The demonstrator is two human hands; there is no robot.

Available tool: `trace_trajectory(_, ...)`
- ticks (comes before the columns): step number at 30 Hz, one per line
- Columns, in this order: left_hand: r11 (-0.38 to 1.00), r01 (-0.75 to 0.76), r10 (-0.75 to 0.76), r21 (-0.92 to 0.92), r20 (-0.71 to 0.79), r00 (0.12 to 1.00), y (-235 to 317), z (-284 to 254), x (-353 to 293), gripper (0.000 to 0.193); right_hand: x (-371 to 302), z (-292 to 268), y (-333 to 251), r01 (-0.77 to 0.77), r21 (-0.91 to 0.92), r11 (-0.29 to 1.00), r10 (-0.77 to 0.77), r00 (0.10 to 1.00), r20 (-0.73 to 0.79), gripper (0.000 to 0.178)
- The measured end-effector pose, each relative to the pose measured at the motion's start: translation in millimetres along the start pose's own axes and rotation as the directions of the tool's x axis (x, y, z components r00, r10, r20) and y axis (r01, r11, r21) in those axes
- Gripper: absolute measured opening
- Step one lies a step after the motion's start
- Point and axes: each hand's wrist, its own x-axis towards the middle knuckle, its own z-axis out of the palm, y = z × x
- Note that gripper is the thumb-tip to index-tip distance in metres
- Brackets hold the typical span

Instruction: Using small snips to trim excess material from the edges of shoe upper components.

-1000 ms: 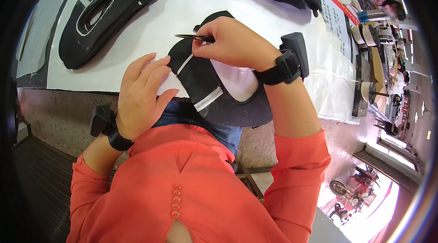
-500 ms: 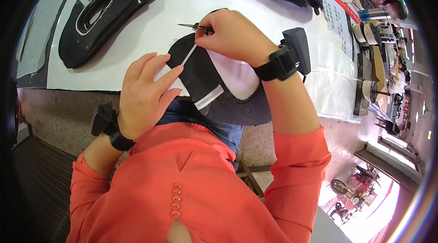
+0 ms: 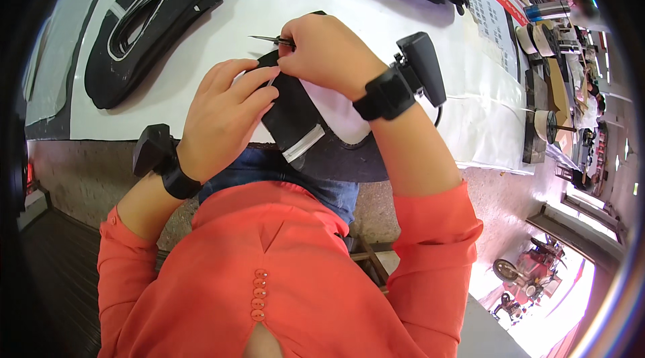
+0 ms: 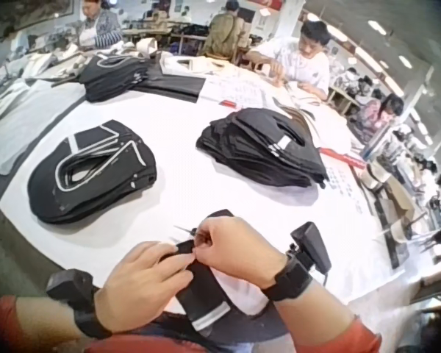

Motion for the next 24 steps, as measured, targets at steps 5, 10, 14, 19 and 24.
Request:
trace_trajectory(5,0.999,-0.042,0.042,0.0,0.049,0.998,-0.6,1.6,3.7,0.025,-34.9,1.0,6.0,0.077,-0.033,0.997,-0.083,0.961,-0.265,0.03)
trace_trajectory(10,1.0,-0.02,0.019,0.016,0.061,0.998,0.0,2.8,3.8,0.023,-72.3,1.0,12.0,0.093,-0.212,0.973,-0.166,0.917,-0.362,0.036)
trace_trajectory(14,1.0,-0.016,0.015,0.003,0.069,0.997,0.2,3.3,5.9,0.024,-99.5,17.1,11.7,0.138,-0.261,0.955,-0.245,0.865,-0.438,0.046)
trace_trajectory(19,1.0,0.001,0.001,-0.022,0.087,0.996,-0.2,1.5,9.0,0.026,-119.2,49.6,3.7,0.118,-0.257,0.959,-0.217,0.89,-0.402,0.052)
trace_trajectory(24,0.999,0.01,-0.006,-0.036,0.108,0.994,-0.3,0.6,10.3,0.027,-122.8,57.6,-0.2,0.06,-0.248,0.967,-0.148,0.923,-0.355,0.054)
